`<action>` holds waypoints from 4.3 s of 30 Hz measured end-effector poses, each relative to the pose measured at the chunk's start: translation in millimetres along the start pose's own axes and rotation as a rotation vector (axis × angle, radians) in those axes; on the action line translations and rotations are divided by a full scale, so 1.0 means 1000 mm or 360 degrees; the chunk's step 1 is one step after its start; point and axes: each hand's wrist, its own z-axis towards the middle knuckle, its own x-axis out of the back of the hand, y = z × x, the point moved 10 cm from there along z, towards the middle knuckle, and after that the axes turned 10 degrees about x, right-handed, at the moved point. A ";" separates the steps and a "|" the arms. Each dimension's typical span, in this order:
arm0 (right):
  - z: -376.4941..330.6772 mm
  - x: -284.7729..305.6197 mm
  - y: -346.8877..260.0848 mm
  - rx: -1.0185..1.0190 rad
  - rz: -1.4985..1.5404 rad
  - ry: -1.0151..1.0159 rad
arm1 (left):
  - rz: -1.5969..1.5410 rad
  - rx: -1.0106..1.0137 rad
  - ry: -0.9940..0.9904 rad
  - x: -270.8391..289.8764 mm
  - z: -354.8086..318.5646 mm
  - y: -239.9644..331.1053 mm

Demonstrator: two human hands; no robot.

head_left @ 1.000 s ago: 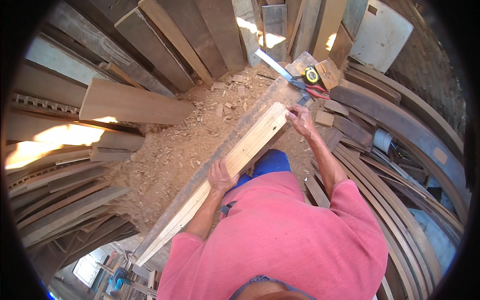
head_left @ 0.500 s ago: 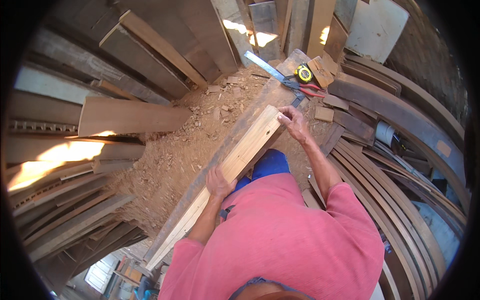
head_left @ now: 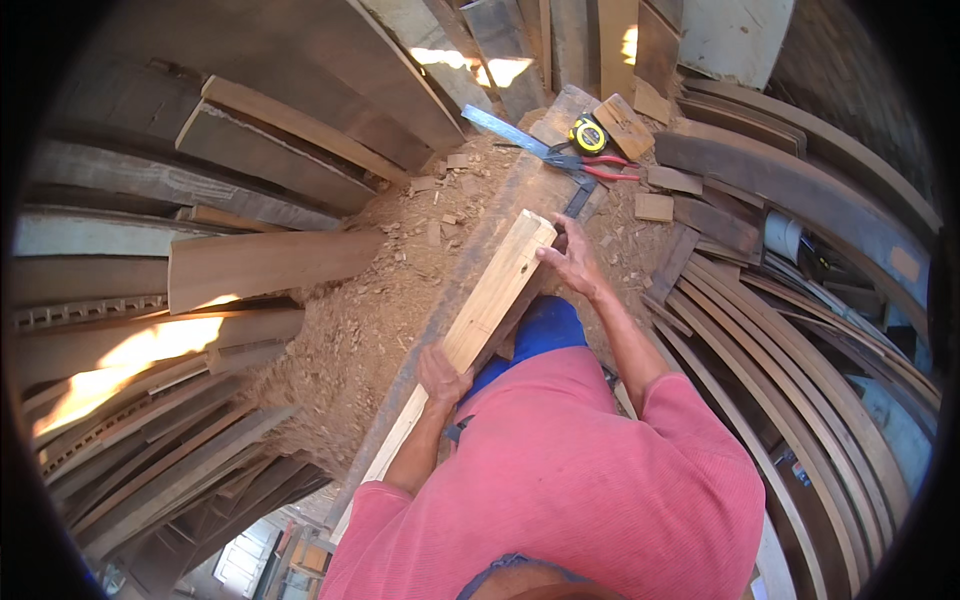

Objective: The person measures and marks a piece of wood using a ruler, square, and pencil.

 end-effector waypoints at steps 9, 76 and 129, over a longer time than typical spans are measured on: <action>-0.014 -0.086 -0.135 0.0632 -0.1394 -0.0556 | -0.0007 0.0129 -0.0028 0.003 -0.002 -0.004; -0.853 -1.087 -0.172 0.2136 -0.1931 -0.2280 | -0.3002 0.3399 0.1128 -0.381 -0.841 -0.491; -1.083 -1.356 -0.192 0.1842 -0.1931 -0.2198 | -0.2078 0.2169 0.2516 -0.059 -1.151 -1.435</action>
